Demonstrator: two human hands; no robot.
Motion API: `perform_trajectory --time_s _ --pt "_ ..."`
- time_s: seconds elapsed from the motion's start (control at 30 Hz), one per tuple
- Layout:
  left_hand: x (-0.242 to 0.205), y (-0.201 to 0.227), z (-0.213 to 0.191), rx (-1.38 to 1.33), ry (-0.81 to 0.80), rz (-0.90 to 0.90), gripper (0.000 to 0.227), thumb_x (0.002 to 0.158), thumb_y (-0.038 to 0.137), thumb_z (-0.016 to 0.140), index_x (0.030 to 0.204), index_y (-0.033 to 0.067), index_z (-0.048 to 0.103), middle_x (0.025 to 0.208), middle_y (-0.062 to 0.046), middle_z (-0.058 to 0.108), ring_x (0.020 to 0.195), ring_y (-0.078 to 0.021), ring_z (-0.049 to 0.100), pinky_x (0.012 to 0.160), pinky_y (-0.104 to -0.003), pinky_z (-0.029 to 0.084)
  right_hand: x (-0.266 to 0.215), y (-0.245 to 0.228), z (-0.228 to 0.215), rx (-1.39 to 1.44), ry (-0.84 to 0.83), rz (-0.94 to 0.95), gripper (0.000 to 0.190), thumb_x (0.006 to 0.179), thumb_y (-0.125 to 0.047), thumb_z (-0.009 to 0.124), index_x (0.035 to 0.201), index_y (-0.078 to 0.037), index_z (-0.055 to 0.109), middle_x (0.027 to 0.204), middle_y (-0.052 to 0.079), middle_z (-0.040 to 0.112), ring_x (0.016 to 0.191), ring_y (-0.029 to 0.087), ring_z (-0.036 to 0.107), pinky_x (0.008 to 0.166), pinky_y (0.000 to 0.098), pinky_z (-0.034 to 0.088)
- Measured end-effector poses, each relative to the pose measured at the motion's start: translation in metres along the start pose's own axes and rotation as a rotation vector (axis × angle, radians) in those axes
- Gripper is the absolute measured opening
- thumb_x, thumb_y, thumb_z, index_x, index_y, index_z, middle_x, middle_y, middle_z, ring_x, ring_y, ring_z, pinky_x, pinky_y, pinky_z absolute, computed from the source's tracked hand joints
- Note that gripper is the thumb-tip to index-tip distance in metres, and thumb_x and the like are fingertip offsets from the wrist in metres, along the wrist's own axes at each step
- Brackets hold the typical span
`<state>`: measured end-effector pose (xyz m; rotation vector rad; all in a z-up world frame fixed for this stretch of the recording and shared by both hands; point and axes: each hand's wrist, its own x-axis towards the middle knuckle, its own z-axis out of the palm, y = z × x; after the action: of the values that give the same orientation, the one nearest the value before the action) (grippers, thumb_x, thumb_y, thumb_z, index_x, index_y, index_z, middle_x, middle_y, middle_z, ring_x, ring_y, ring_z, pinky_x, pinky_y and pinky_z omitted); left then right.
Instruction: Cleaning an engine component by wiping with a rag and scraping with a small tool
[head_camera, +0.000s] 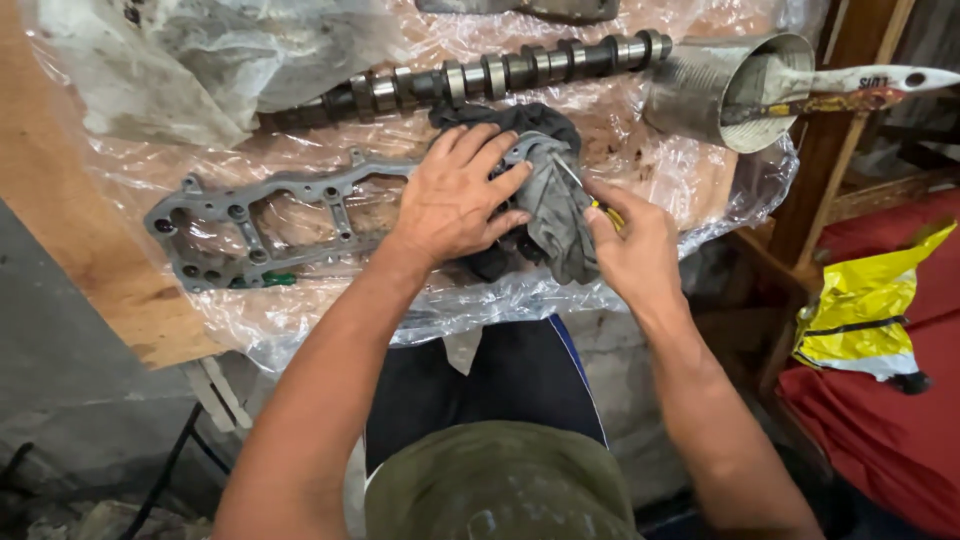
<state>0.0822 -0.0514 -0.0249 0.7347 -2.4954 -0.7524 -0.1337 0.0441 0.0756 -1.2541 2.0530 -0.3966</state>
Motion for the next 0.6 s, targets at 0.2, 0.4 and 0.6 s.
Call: perform_trajectory --time_s 0.2,0.4,0.6 --pt "0.0 -0.001 0.001 0.003 -0.014 -0.004 0.059 0.08 0.056 0.078 0.122 0.0148 0.07 0.132 -0.016 0.06 0.131 -0.0354 0.051 0.11 -0.051 0.037 0.007 0.009 0.014 0.14 -0.011 0.083 0.032 0.09 -0.003 0.069 0.121 -0.01 0.074 0.114 0.016 0.074 0.114 0.033 0.067 0.096 0.0446 0.051" --pt "0.0 0.0 0.003 -0.013 -0.042 -0.025 0.058 0.077 0.061 0.077 0.111 0.0137 0.071 0.134 -0.015 0.061 0.133 -0.0327 0.051 0.111 -0.05 0.036 0.021 0.052 0.0 0.124 -0.138 -0.064 0.032 0.09 -0.006 0.075 0.122 -0.014 0.076 0.113 0.011 0.075 0.113 0.031 0.068 0.096 0.0406 0.052" --pt "-0.001 0.0 0.004 0.017 -0.035 -0.028 0.058 0.076 0.063 0.076 0.107 0.0135 0.07 0.134 -0.013 0.06 0.132 -0.0324 0.051 0.111 -0.05 0.037 0.095 -0.013 -0.062 -0.661 -0.603 -0.488 0.027 0.093 -0.023 0.066 0.118 -0.022 0.076 0.099 0.013 0.077 0.096 0.042 0.072 0.087 0.0576 0.056"
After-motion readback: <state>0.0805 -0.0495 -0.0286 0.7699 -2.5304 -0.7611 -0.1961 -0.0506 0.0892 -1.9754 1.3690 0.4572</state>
